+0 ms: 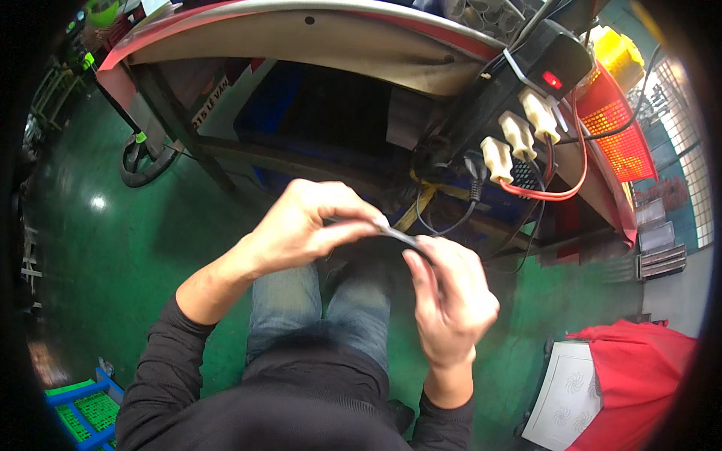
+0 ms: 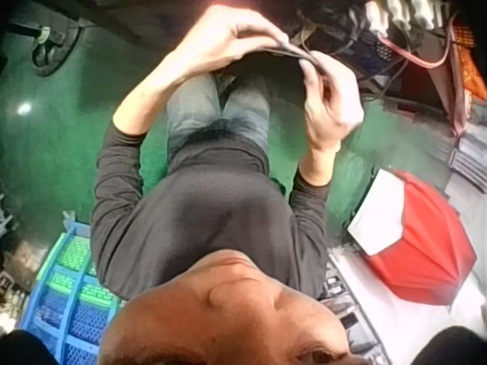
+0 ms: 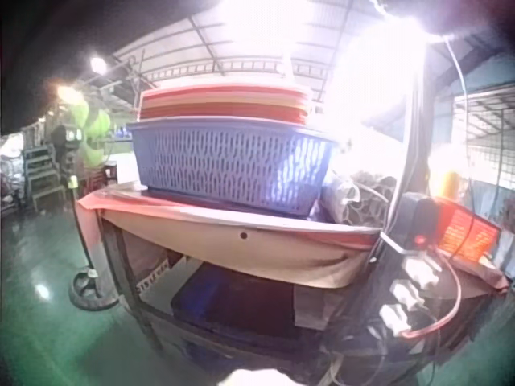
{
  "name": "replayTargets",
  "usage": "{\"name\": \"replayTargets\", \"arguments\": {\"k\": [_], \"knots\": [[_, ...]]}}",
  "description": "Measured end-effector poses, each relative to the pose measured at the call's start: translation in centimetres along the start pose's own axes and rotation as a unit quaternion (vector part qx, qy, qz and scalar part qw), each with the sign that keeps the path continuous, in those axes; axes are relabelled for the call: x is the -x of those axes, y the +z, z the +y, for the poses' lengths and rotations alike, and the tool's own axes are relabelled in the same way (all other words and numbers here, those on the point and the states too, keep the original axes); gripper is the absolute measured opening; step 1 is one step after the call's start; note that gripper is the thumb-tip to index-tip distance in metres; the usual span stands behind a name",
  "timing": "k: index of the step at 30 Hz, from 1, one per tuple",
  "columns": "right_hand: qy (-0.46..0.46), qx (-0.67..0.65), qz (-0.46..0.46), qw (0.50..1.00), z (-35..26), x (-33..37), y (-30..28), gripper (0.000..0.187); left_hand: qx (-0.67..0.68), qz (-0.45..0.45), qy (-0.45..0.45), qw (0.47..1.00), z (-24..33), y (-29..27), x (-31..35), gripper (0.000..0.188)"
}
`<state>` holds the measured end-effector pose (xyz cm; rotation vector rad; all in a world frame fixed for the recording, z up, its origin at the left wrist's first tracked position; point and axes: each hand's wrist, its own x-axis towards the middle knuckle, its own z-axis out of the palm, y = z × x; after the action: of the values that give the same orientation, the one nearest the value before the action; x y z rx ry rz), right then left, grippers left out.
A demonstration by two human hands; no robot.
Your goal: The person retrieves zip ties from a cabinet, then moves to a workbench to bundle and secure a set of electrical wires using the zip ties and scissors.
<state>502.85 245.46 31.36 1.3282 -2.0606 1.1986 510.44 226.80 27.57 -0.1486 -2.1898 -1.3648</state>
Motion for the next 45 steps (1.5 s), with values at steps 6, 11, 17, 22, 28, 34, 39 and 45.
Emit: {"name": "replayTargets", "arguments": {"k": [6, 11, 17, 22, 28, 34, 39, 45], "knots": [[0.149, 0.000, 0.248, 0.957, 4.0, -0.7, -9.4, 0.021, -0.375, 0.179, 0.007, 0.909, -5.5, -2.7, -4.0, 0.011], [0.295, -0.031, 0.092, 0.950, 15.5, -2.3, -7.5, 0.017, -0.389, 0.176, 0.013, 0.904, -9.4, 0.1, -9.2, 0.011], [0.146, -0.065, -0.003, 0.987, 19.5, -4.6, -0.8, 0.009, -0.260, 0.137, 0.024, 0.955, -9.6, 2.5, -12.3, 0.012], [0.114, -0.134, -0.010, 0.984, 18.8, -5.6, 0.8, 0.015, -0.255, 0.095, 0.039, 0.962, -10.3, 2.9, -13.1, 0.016], [0.019, -0.110, 0.034, 0.993, 18.8, -5.2, 1.3, 0.011, -0.252, 0.084, -0.016, 0.964, -12.3, 2.6, -14.1, 0.018], [-0.001, -0.157, 0.087, 0.984, 18.0, -5.7, 2.1, 0.015, -0.247, 0.133, -0.054, 0.958, -11.5, -0.2, -11.0, 0.019], [-0.080, -0.116, 0.115, 0.983, 17.4, -6.1, 1.7, 0.032, -0.242, 0.161, -0.085, 0.953, -10.3, -0.7, -8.1, 0.019], [-0.100, 0.094, 0.052, 0.989, 15.3, -7.2, 1.5, 0.037, -0.250, 0.155, -0.087, 0.952, -9.4, -0.2, -8.1, 0.019]]}}
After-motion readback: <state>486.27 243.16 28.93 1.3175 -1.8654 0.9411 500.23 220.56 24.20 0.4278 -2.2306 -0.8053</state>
